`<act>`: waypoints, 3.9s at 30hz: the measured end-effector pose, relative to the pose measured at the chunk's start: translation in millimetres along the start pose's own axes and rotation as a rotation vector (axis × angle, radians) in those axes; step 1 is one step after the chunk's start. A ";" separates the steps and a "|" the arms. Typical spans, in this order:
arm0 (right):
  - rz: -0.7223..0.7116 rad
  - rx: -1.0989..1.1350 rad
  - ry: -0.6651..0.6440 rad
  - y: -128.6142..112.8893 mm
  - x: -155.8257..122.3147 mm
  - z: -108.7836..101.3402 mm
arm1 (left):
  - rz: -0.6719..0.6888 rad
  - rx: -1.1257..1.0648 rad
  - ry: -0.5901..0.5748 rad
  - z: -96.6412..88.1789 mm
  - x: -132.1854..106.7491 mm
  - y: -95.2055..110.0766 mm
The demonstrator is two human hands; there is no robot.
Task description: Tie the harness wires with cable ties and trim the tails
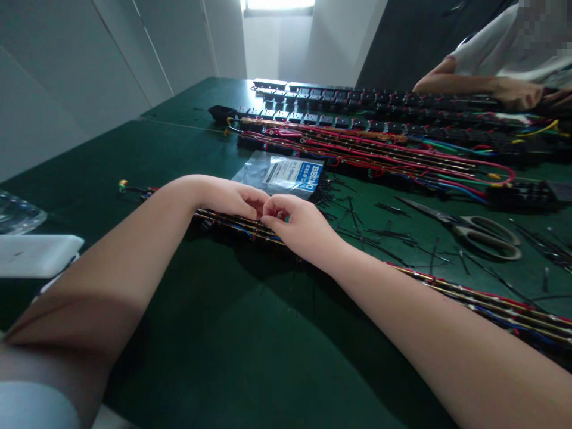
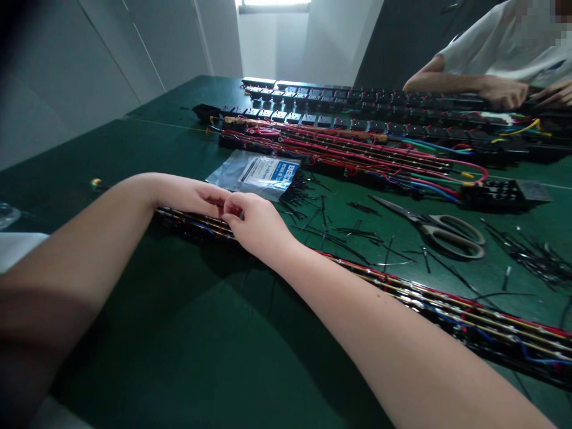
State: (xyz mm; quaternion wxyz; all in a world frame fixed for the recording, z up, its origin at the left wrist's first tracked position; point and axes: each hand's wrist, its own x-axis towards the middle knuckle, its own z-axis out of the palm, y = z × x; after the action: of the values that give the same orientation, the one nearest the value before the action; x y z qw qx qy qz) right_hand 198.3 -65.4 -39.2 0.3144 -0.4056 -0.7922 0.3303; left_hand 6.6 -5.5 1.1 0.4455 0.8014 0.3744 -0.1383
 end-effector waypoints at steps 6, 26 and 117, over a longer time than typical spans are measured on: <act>0.002 0.017 0.001 0.7 -0.1 0.4 | 0.000 -0.033 0.006 -0.8 0.0 -0.2; 0.026 0.062 0.026 2.8 3.8 0.1 | 0.104 -0.058 0.041 1.4 3.0 -12.1; 0.139 0.124 0.067 -1.5 4.4 0.0 | 0.076 -0.058 0.287 -1.6 2.1 -13.7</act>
State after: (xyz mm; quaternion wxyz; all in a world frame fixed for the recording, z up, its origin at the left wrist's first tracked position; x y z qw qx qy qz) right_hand 195.6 -62.4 -37.0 0.3416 -0.4500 -0.7292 0.3860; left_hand -2.0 1.2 -7.5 0.4154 0.8133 0.4073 0.0055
